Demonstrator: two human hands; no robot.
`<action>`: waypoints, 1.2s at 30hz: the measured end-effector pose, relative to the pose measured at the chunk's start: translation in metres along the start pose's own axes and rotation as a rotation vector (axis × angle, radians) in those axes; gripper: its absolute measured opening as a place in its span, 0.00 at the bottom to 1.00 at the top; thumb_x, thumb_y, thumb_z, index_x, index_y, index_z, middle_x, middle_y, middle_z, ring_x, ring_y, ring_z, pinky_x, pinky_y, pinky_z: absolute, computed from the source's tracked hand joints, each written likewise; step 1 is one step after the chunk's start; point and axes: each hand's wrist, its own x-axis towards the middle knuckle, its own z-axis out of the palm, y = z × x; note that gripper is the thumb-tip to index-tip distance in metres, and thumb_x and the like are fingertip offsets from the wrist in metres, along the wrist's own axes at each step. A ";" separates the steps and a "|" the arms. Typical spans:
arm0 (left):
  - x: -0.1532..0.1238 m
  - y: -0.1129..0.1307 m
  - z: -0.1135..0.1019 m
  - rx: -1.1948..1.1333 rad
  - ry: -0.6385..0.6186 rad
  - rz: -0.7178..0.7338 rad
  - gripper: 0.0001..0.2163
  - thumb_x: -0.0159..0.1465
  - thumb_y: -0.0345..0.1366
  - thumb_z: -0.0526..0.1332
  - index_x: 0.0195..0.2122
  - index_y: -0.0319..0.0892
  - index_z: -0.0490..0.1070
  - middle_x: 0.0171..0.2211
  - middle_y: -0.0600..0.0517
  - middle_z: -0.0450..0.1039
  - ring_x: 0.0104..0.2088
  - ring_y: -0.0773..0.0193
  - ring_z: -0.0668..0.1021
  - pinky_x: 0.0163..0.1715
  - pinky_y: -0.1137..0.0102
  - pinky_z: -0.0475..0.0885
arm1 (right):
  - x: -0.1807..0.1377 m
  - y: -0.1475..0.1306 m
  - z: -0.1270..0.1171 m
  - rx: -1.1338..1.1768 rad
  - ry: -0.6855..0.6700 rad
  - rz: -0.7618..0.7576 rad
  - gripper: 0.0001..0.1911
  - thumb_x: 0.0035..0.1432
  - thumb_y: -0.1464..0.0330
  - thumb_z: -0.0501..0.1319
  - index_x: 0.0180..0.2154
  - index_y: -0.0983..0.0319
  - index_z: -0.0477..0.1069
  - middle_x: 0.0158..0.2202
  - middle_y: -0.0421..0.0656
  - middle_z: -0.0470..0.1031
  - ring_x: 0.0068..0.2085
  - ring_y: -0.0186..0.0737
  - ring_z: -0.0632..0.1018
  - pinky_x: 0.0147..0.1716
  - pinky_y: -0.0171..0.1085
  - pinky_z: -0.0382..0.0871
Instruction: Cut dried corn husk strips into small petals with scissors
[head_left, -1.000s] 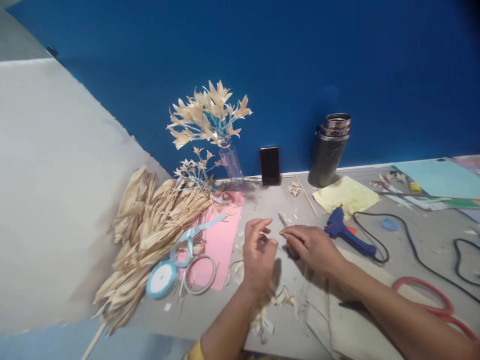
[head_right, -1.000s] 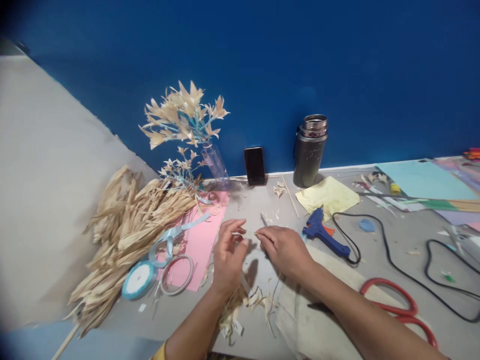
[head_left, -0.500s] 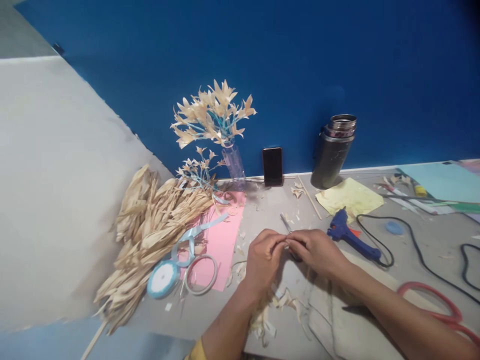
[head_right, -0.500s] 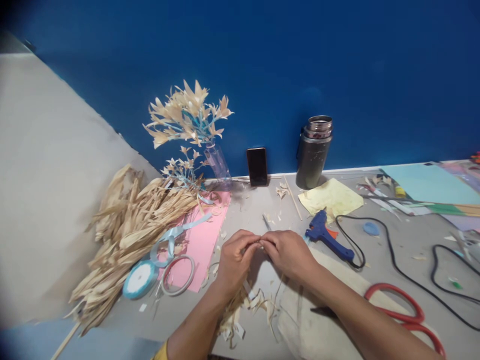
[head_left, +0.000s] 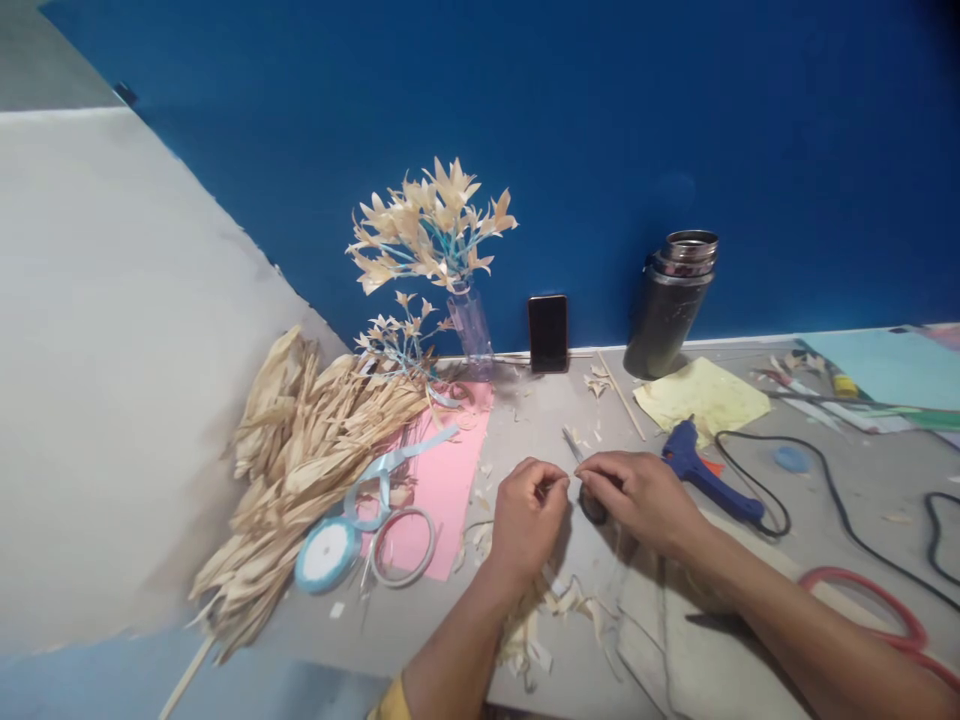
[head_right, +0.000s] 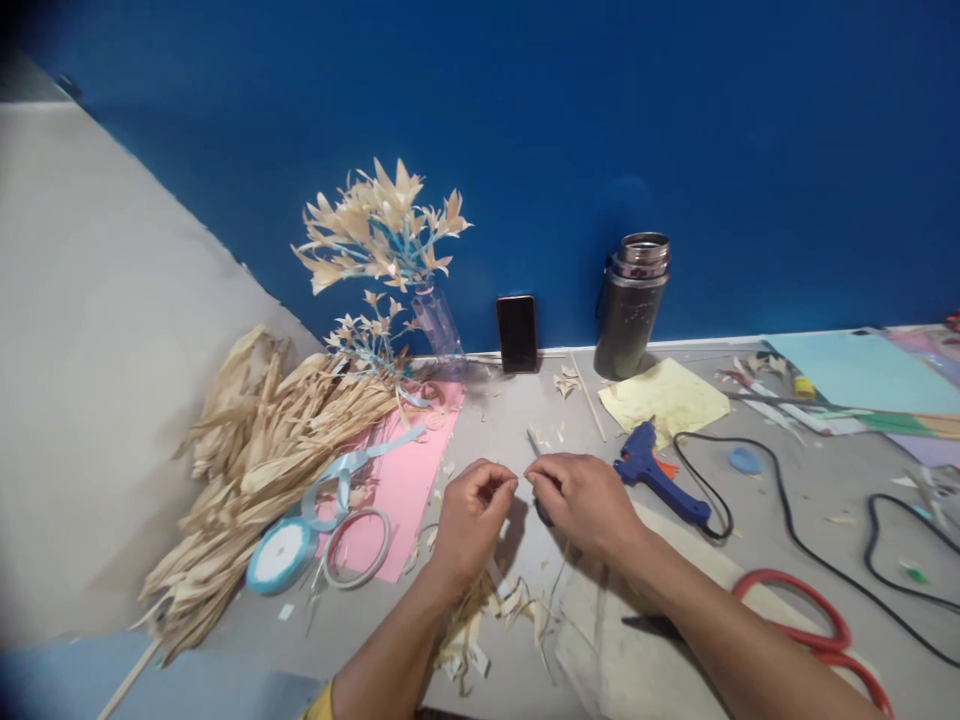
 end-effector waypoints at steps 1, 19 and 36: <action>0.000 0.000 -0.001 -0.022 0.004 -0.010 0.05 0.60 0.28 0.60 0.29 0.42 0.74 0.29 0.53 0.73 0.31 0.65 0.75 0.33 0.70 0.67 | 0.000 0.001 0.000 0.010 0.013 0.003 0.14 0.63 0.66 0.55 0.30 0.58 0.77 0.27 0.41 0.81 0.29 0.41 0.77 0.31 0.36 0.62; 0.000 0.008 -0.004 -0.439 -0.073 -0.232 0.01 0.54 0.31 0.66 0.26 0.41 0.77 0.25 0.52 0.74 0.28 0.66 0.73 0.32 0.70 0.67 | -0.001 -0.003 0.001 0.206 -0.002 0.043 0.13 0.63 0.65 0.56 0.30 0.59 0.76 0.23 0.38 0.77 0.26 0.39 0.75 0.28 0.34 0.65; -0.002 0.005 0.006 -1.047 -0.061 -0.462 0.15 0.44 0.35 0.76 0.27 0.39 0.71 0.20 0.56 0.72 0.22 0.69 0.74 0.28 0.73 0.65 | -0.004 -0.014 0.003 0.446 -0.131 0.101 0.16 0.63 0.60 0.55 0.27 0.60 0.73 0.23 0.39 0.74 0.25 0.36 0.73 0.25 0.33 0.64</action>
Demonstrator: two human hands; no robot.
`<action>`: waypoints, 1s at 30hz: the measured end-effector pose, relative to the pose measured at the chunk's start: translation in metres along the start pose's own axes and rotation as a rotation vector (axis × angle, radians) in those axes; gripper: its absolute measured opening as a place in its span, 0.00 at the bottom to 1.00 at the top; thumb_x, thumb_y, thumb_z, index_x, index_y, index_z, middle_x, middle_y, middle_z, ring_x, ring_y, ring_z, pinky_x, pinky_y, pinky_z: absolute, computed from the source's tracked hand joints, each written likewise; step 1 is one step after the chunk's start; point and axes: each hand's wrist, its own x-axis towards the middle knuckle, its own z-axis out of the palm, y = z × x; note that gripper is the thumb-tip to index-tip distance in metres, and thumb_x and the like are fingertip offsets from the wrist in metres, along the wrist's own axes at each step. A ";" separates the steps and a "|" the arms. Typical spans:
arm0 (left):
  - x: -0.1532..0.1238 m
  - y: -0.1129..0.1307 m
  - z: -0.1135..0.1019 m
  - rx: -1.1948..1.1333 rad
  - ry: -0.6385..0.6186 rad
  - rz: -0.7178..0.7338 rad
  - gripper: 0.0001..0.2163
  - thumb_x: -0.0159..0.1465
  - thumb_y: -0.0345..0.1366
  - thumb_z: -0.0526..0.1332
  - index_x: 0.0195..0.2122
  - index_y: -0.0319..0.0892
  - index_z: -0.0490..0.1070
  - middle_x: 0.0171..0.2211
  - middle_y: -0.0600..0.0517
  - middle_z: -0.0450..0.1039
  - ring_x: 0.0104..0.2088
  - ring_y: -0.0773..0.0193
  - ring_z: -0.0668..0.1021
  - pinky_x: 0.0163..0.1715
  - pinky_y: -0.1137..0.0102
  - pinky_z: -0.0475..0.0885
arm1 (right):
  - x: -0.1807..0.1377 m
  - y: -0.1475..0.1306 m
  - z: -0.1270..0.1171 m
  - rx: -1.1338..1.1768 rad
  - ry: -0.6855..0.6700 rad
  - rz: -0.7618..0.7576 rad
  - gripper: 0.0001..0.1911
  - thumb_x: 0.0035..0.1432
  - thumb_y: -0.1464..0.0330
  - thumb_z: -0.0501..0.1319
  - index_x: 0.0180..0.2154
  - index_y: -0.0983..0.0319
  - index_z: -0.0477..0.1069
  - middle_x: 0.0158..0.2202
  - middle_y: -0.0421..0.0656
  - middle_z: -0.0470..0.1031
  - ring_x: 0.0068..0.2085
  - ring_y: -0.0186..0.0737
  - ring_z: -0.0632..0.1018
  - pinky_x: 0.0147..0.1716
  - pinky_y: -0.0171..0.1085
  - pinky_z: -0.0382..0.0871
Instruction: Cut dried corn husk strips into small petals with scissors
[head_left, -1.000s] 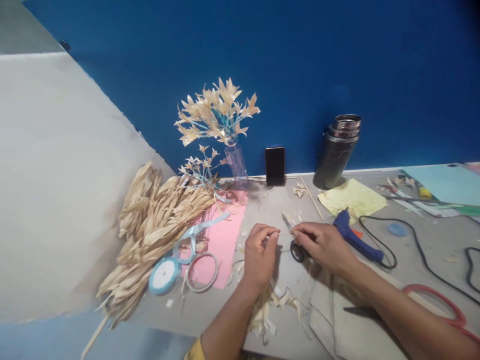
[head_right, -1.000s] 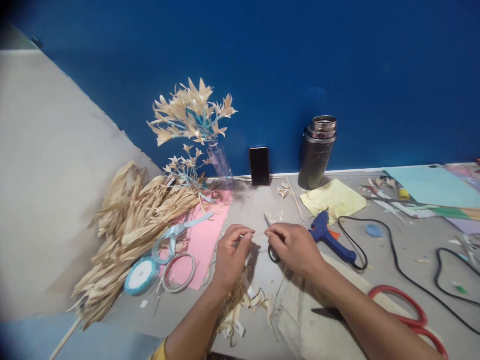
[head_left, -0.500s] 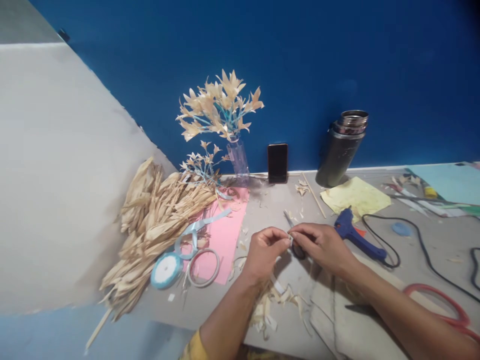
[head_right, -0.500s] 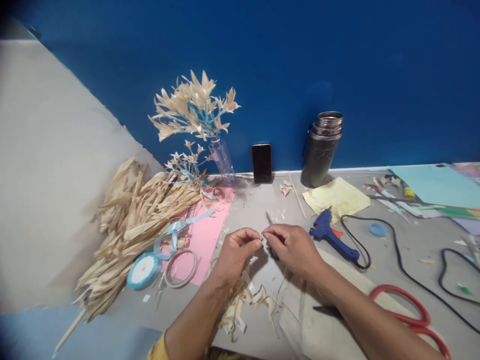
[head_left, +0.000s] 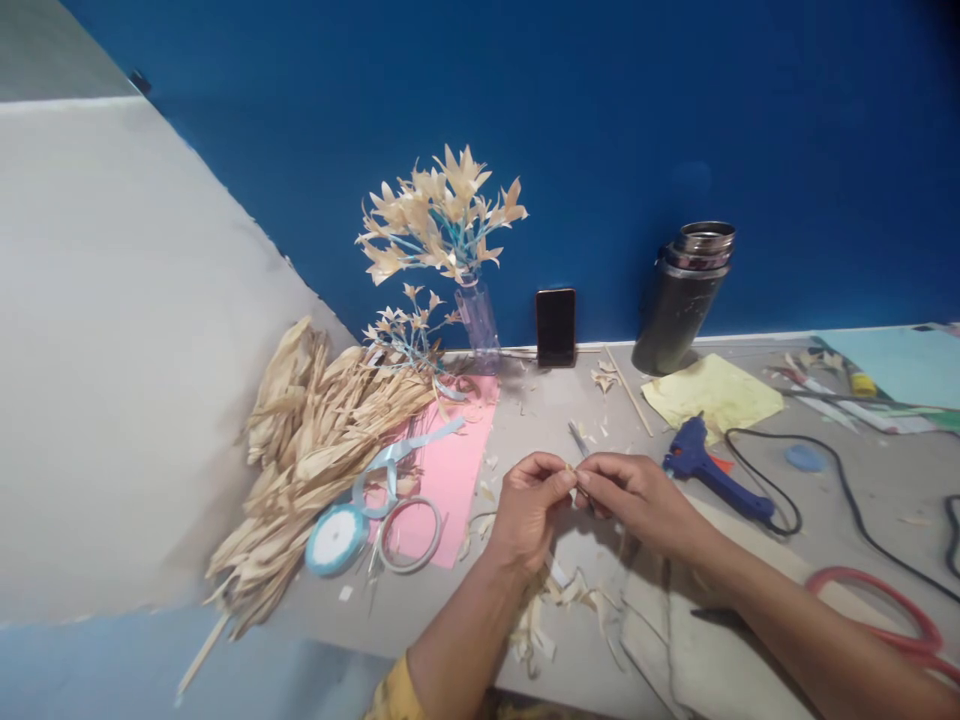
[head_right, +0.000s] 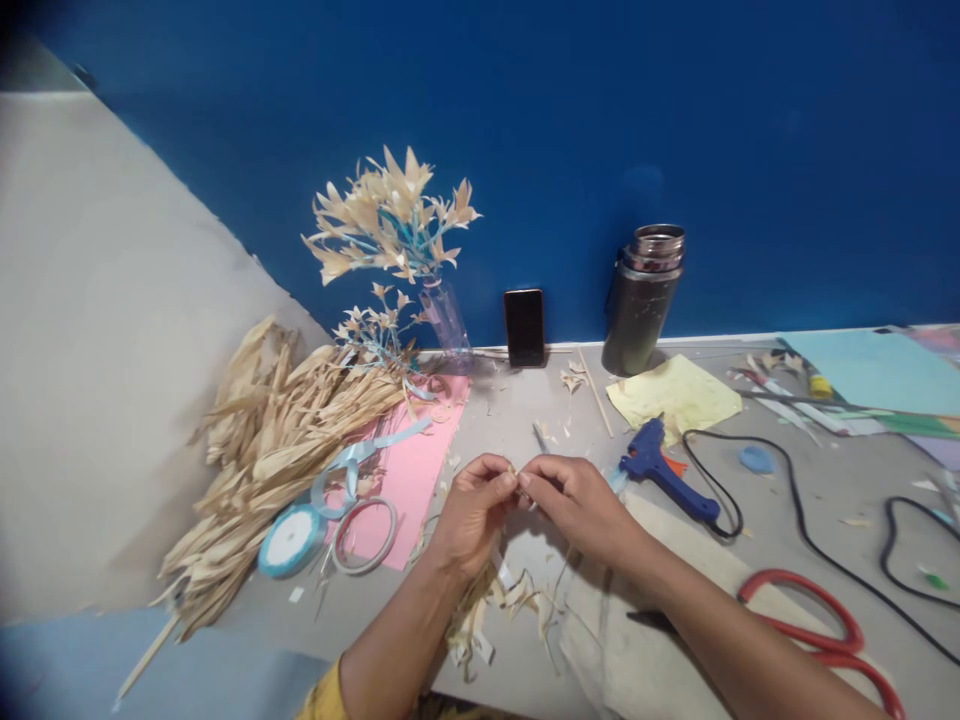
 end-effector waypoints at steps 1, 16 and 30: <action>0.000 0.000 0.000 -0.008 -0.010 -0.002 0.15 0.45 0.36 0.76 0.27 0.39 0.71 0.20 0.57 0.72 0.22 0.68 0.74 0.27 0.73 0.65 | 0.000 0.000 0.000 0.045 -0.024 0.022 0.17 0.64 0.59 0.56 0.27 0.60 0.73 0.23 0.39 0.74 0.25 0.36 0.73 0.25 0.33 0.64; -0.002 -0.005 -0.001 -0.107 -0.096 -0.063 0.13 0.52 0.37 0.73 0.33 0.40 0.71 0.19 0.56 0.71 0.18 0.69 0.72 0.22 0.73 0.66 | -0.001 -0.003 0.002 0.218 -0.118 0.085 0.18 0.64 0.56 0.57 0.26 0.61 0.71 0.24 0.39 0.74 0.24 0.34 0.73 0.25 0.32 0.67; -0.002 -0.003 0.000 -0.056 -0.092 -0.076 0.12 0.50 0.36 0.73 0.34 0.37 0.77 0.21 0.53 0.73 0.19 0.71 0.73 0.23 0.75 0.63 | 0.002 0.001 0.001 0.323 -0.139 0.071 0.20 0.63 0.55 0.59 0.26 0.62 0.72 0.25 0.40 0.76 0.25 0.34 0.73 0.26 0.32 0.67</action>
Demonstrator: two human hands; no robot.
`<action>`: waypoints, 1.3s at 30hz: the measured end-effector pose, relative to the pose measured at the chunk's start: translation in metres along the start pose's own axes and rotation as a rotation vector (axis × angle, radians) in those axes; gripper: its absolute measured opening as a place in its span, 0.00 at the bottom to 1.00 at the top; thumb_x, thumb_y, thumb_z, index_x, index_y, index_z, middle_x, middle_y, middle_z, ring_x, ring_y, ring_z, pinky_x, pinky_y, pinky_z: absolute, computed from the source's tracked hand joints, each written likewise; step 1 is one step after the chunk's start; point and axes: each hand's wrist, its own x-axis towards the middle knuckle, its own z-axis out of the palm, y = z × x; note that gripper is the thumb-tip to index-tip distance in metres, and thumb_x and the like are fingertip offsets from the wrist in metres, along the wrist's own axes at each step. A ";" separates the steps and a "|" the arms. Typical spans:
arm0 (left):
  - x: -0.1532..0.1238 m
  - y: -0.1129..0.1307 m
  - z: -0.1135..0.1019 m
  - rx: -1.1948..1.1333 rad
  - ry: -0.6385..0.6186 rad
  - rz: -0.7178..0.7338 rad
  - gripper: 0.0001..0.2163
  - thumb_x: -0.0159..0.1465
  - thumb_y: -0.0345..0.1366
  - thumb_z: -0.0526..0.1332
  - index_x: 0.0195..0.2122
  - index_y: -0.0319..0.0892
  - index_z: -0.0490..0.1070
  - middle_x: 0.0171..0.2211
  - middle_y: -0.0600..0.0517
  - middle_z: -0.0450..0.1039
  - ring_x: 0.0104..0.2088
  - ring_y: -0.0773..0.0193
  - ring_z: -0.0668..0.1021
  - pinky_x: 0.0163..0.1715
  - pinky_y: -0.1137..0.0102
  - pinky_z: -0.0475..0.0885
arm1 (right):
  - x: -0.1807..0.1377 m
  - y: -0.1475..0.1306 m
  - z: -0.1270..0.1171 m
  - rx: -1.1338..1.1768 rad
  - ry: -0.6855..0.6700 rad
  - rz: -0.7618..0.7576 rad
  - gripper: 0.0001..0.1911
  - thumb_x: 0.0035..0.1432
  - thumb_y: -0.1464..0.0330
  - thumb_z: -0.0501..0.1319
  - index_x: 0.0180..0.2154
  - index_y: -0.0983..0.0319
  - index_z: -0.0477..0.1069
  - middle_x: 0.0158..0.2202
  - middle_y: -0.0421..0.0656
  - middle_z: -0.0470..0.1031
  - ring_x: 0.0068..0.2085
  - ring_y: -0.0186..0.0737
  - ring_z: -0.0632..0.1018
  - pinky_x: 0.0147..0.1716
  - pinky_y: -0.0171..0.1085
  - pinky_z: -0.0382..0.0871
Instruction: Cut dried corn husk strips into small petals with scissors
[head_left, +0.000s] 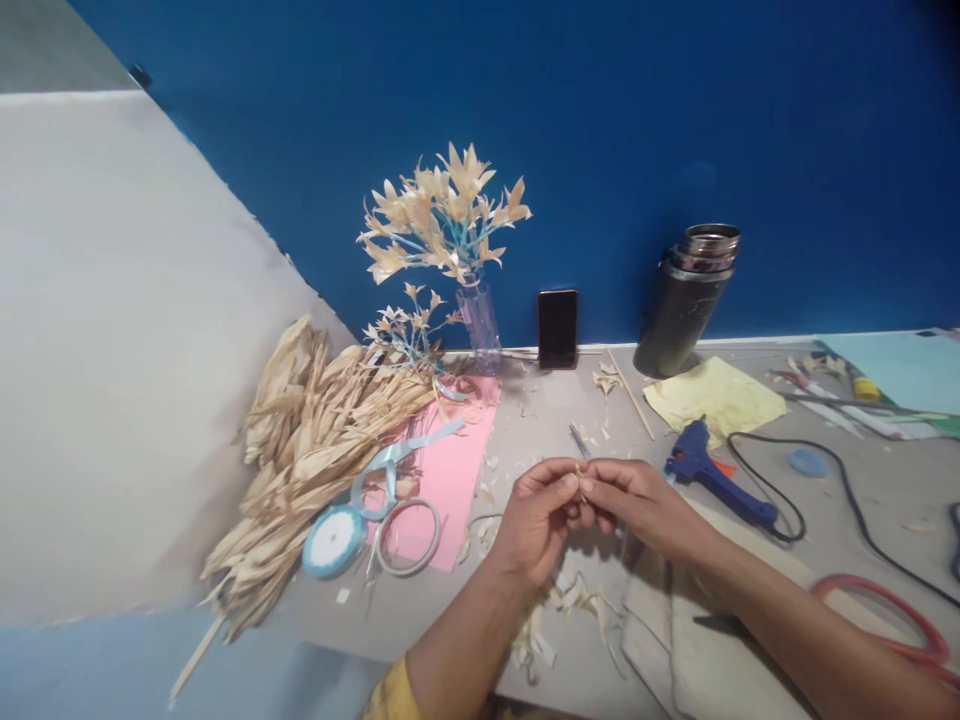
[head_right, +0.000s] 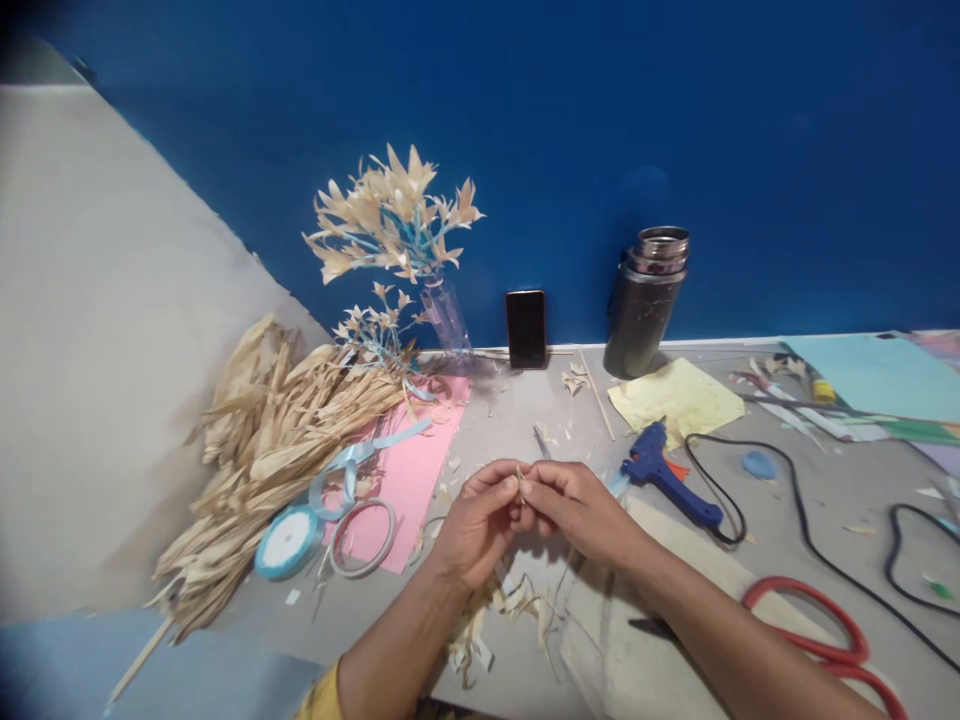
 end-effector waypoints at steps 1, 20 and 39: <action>0.000 0.000 0.000 0.002 -0.001 0.001 0.12 0.50 0.36 0.73 0.32 0.37 0.76 0.20 0.54 0.73 0.19 0.70 0.73 0.23 0.75 0.62 | 0.000 0.000 0.000 -0.006 -0.014 0.004 0.20 0.63 0.55 0.58 0.27 0.62 0.72 0.25 0.40 0.76 0.25 0.34 0.73 0.27 0.32 0.67; -0.005 0.007 0.005 0.671 0.205 0.210 0.03 0.55 0.33 0.64 0.25 0.40 0.74 0.20 0.55 0.70 0.23 0.68 0.68 0.27 0.72 0.63 | -0.002 0.009 -0.009 -0.688 0.255 -0.289 0.10 0.63 0.67 0.58 0.33 0.59 0.77 0.29 0.42 0.78 0.32 0.41 0.77 0.32 0.36 0.65; -0.006 -0.007 0.009 0.506 0.100 0.307 0.17 0.62 0.44 0.65 0.50 0.44 0.78 0.45 0.44 0.78 0.40 0.58 0.76 0.38 0.68 0.68 | 0.002 0.001 0.006 -0.049 0.548 -0.013 0.16 0.55 0.55 0.63 0.28 0.61 0.75 0.18 0.36 0.67 0.21 0.34 0.65 0.22 0.33 0.59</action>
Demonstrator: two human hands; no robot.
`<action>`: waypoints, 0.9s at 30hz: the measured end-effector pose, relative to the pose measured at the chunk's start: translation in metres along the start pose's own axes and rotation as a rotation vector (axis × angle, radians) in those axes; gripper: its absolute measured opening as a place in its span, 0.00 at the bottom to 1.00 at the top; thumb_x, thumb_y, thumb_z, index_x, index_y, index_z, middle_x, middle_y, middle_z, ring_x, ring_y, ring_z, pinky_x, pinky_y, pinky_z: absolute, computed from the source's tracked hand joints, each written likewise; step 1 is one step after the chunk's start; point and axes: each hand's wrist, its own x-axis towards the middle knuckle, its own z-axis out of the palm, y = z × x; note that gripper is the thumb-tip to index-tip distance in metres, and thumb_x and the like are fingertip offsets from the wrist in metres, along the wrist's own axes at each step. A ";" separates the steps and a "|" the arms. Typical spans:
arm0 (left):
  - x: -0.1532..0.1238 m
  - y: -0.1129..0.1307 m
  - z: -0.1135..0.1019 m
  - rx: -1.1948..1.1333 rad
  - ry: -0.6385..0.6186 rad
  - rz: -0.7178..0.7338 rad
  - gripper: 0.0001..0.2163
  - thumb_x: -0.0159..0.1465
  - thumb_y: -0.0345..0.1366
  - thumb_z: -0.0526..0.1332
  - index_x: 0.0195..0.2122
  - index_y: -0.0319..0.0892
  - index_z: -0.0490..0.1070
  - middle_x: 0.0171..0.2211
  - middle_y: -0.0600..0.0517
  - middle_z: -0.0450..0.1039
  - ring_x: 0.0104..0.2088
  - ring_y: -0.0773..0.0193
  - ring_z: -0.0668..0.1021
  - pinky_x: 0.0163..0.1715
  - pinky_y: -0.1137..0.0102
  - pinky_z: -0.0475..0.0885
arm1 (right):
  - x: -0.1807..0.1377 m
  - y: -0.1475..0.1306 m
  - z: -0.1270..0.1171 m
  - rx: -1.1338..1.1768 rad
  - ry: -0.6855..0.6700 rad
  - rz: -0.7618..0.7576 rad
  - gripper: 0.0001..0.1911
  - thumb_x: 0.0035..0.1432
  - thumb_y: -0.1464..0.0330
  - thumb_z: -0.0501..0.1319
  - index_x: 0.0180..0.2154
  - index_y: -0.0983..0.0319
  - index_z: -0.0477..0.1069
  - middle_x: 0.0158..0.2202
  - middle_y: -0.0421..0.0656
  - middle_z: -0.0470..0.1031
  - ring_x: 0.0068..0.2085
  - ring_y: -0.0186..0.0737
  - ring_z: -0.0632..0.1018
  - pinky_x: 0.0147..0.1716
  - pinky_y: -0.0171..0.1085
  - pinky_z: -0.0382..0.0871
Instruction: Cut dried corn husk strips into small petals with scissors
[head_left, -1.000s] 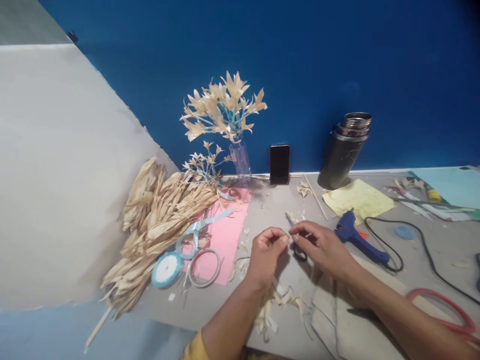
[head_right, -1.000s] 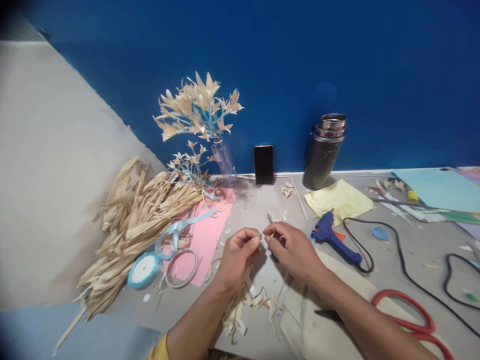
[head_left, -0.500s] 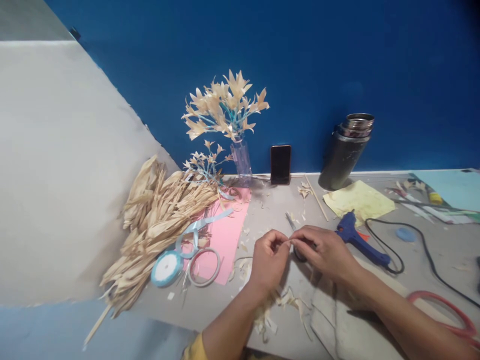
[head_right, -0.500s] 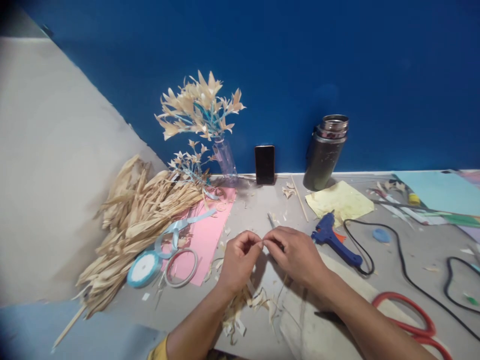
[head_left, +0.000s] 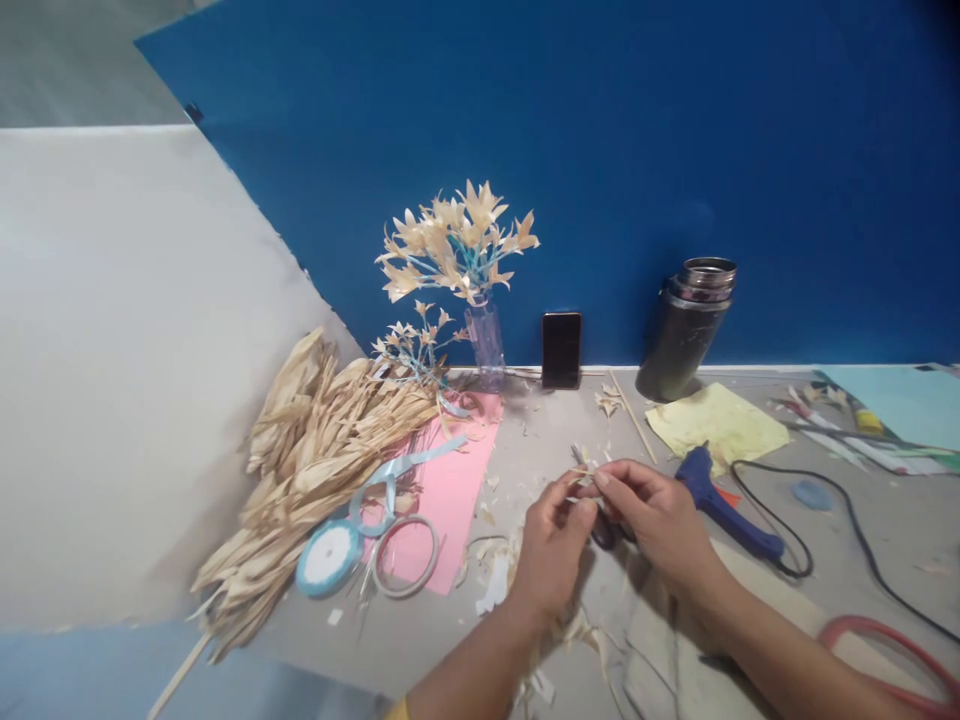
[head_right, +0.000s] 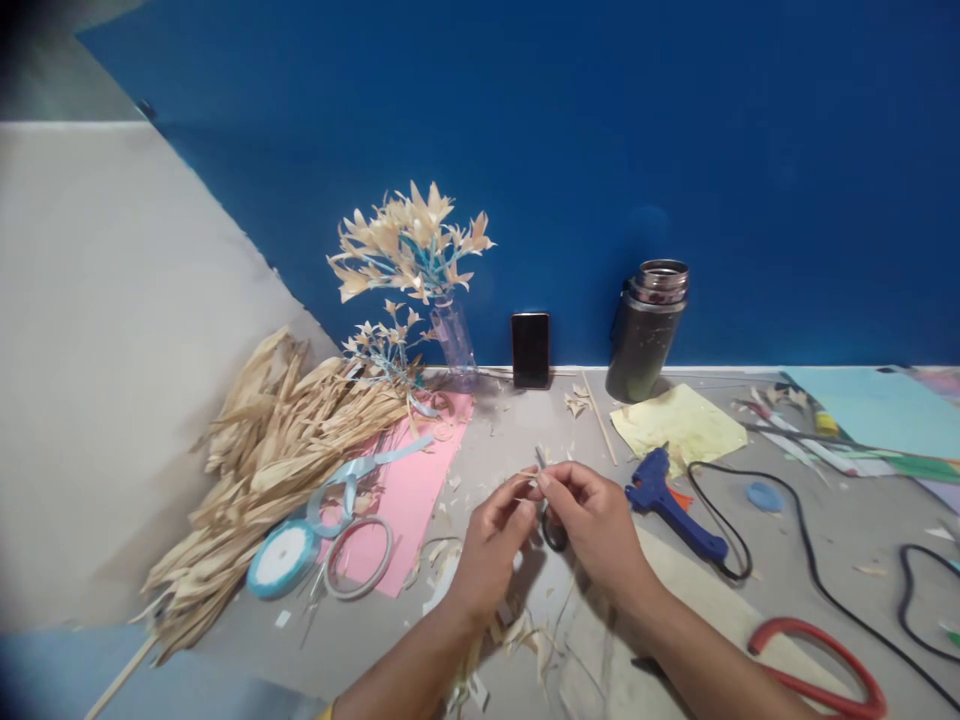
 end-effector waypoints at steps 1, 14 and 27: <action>0.001 -0.002 0.002 -0.067 -0.008 -0.058 0.20 0.61 0.45 0.66 0.52 0.44 0.77 0.46 0.44 0.77 0.39 0.59 0.76 0.36 0.69 0.68 | -0.002 0.000 0.001 -0.004 -0.009 -0.015 0.15 0.55 0.56 0.63 0.28 0.61 0.75 0.18 0.36 0.68 0.21 0.34 0.66 0.22 0.33 0.60; -0.006 0.005 0.014 -0.807 0.111 -0.329 0.20 0.59 0.38 0.68 0.52 0.42 0.76 0.40 0.46 0.76 0.37 0.63 0.76 0.32 0.71 0.71 | -0.008 -0.003 0.009 0.041 0.000 -0.070 0.14 0.56 0.57 0.62 0.30 0.60 0.76 0.27 0.43 0.81 0.30 0.43 0.79 0.26 0.34 0.72; -0.002 0.001 0.028 -0.662 0.085 -0.235 0.23 0.59 0.46 0.68 0.53 0.42 0.76 0.55 0.41 0.73 0.55 0.53 0.74 0.50 0.65 0.70 | -0.010 0.002 0.009 0.058 -0.043 -0.091 0.15 0.61 0.57 0.60 0.32 0.61 0.75 0.22 0.37 0.72 0.22 0.36 0.71 0.24 0.34 0.65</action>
